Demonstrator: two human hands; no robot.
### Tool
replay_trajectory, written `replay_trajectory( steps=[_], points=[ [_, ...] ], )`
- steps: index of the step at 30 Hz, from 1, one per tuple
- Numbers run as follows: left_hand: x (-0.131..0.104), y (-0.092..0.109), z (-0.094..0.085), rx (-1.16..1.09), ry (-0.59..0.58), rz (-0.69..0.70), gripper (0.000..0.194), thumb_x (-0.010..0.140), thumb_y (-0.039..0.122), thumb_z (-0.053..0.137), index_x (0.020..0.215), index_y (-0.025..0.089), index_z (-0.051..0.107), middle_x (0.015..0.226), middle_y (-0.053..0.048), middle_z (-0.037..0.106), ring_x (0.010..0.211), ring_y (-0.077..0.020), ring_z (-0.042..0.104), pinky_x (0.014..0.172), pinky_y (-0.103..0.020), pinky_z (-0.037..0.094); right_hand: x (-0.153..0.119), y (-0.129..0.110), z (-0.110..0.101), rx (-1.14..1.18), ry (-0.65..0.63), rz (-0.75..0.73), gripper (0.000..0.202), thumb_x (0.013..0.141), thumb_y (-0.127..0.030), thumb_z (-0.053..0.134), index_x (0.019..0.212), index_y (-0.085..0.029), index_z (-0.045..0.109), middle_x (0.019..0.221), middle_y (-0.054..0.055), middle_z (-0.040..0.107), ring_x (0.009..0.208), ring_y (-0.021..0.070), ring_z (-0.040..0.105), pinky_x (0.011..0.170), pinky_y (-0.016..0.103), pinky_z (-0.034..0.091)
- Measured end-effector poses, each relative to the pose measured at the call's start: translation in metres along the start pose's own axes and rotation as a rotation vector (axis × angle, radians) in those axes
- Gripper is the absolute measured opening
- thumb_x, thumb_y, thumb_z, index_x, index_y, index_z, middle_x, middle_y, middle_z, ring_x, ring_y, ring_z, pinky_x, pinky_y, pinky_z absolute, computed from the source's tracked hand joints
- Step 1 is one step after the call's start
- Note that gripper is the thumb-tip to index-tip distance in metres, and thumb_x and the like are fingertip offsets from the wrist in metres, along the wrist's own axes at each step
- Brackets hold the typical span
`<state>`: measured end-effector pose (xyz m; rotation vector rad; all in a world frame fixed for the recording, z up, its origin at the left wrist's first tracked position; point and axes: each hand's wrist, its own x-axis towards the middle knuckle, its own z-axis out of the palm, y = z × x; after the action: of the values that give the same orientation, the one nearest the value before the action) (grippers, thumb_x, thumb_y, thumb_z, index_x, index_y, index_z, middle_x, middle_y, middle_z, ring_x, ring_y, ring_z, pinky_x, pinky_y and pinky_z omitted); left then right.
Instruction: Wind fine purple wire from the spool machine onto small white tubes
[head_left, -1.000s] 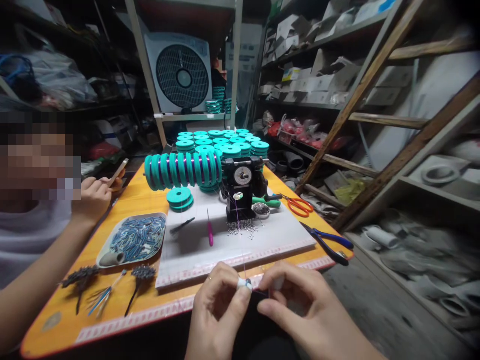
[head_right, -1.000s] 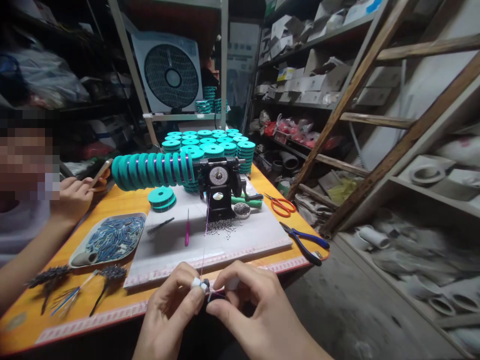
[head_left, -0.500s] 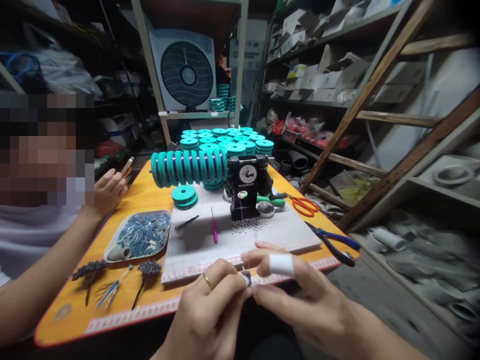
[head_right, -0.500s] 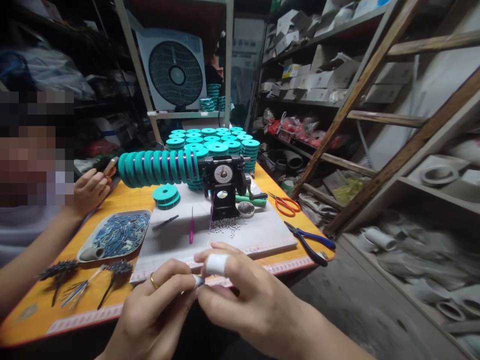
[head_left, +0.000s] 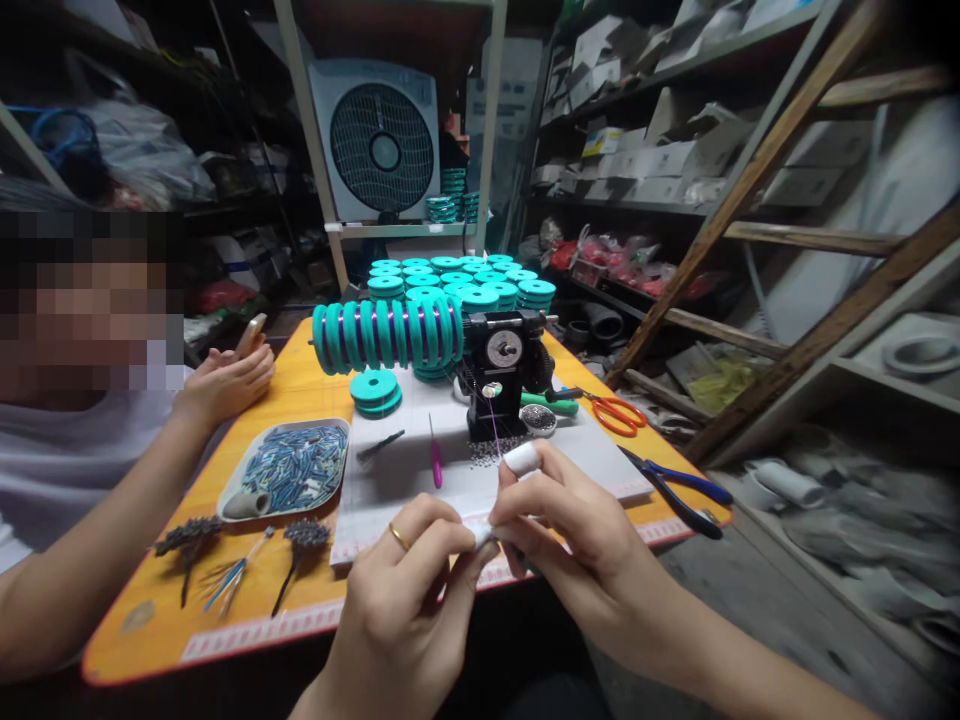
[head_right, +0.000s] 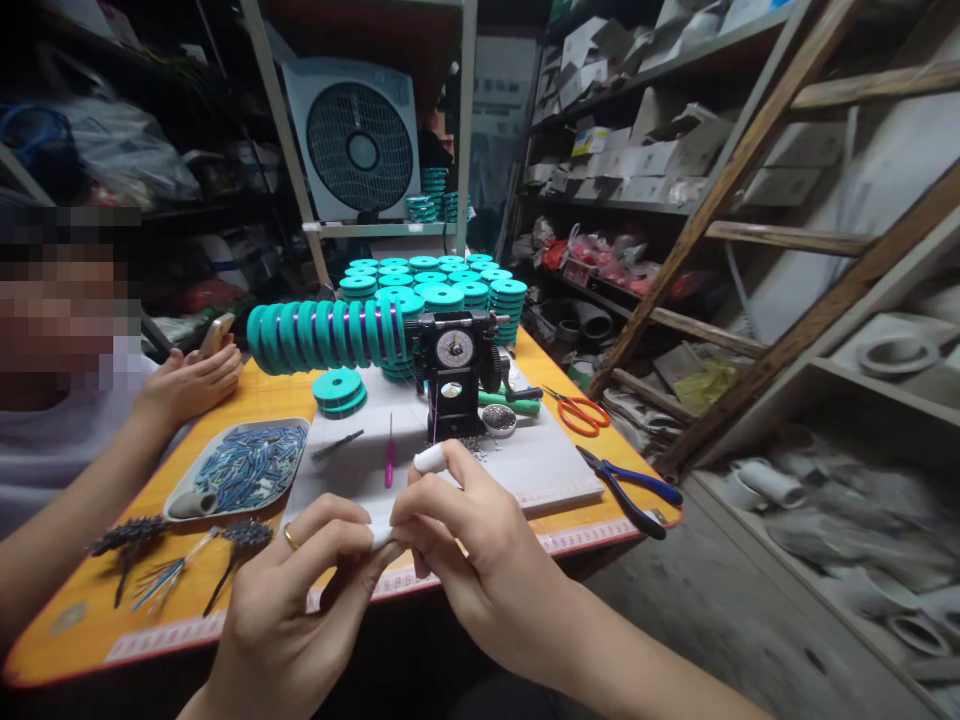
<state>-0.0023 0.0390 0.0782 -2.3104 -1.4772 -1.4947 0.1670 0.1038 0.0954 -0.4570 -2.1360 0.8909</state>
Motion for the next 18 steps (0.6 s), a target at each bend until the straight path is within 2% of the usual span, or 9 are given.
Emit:
replay_trajectory(
  steps=[4, 8, 11, 14, 16, 18],
  points=[
    [0.002, -0.003, 0.003, 0.033, -0.007, 0.058, 0.022, 0.079, -0.002, 0.06, 0.083, 0.018, 0.053, 0.079, -0.001, 0.057, 0.068, -0.0076, 0.054, 0.063, -0.018, 0.049, 0.004, 0.0, -0.001, 0.053, 0.035, 0.112, 0.015, 0.099, -0.016, 0.047, 0.086, -0.021, 0.053, 0.085, -0.002, 0.044, 0.077, 0.0099, 0.05, 0.068, 0.024, 0.045],
    [0.006, -0.008, 0.0, 0.175, -0.021, 0.303, 0.023, 0.077, -0.007, 0.057, 0.082, 0.016, 0.056, 0.078, -0.004, 0.06, 0.071, -0.0106, 0.055, 0.071, -0.025, 0.051, 0.013, 0.005, -0.004, 0.219, -0.042, 0.275, 0.013, 0.099, -0.022, 0.049, 0.087, -0.02, 0.052, 0.092, -0.003, 0.041, 0.058, 0.0014, 0.052, 0.054, 0.018, 0.045],
    [0.012, -0.014, -0.005, 0.241, -0.089, 0.464, 0.02, 0.078, -0.006, 0.055, 0.083, 0.013, 0.06, 0.082, -0.006, 0.067, 0.068, -0.0101, 0.057, 0.076, -0.029, 0.052, 0.021, 0.01, -0.004, 0.255, -0.118, 0.323, 0.012, 0.096, -0.02, 0.051, 0.084, -0.018, 0.051, 0.092, -0.003, 0.041, 0.054, 0.0001, 0.052, 0.046, 0.016, 0.041],
    [0.016, -0.018, -0.008, 0.235, -0.23, 0.564, 0.019, 0.082, -0.003, 0.05, 0.082, 0.013, 0.06, 0.083, -0.006, 0.071, 0.064, -0.01, 0.057, 0.072, -0.029, 0.052, 0.025, 0.012, -0.004, 0.246, -0.157, 0.338, 0.011, 0.095, -0.019, 0.052, 0.084, -0.017, 0.052, 0.092, -0.003, 0.041, 0.054, 0.0007, 0.054, 0.045, 0.016, 0.041],
    [0.016, -0.018, -0.009, 0.214, -0.279, 0.56, 0.021, 0.081, -0.005, 0.048, 0.081, 0.013, 0.06, 0.081, -0.006, 0.07, 0.065, -0.0108, 0.057, 0.069, -0.029, 0.05, 0.026, 0.011, -0.004, 0.249, -0.167, 0.339, 0.012, 0.095, -0.019, 0.05, 0.084, -0.016, 0.053, 0.093, -0.003, 0.04, 0.055, 0.0003, 0.054, 0.045, 0.016, 0.04],
    [0.016, -0.016, -0.008, 0.102, -0.287, 0.419, 0.023, 0.081, -0.006, 0.048, 0.085, 0.014, 0.059, 0.087, -0.006, 0.07, 0.073, -0.0111, 0.06, 0.071, -0.026, 0.05, 0.023, 0.009, -0.006, 0.268, -0.174, 0.328, 0.011, 0.098, -0.023, 0.048, 0.09, -0.017, 0.053, 0.096, -0.002, 0.042, 0.056, 0.0001, 0.053, 0.047, 0.016, 0.041]
  ],
)
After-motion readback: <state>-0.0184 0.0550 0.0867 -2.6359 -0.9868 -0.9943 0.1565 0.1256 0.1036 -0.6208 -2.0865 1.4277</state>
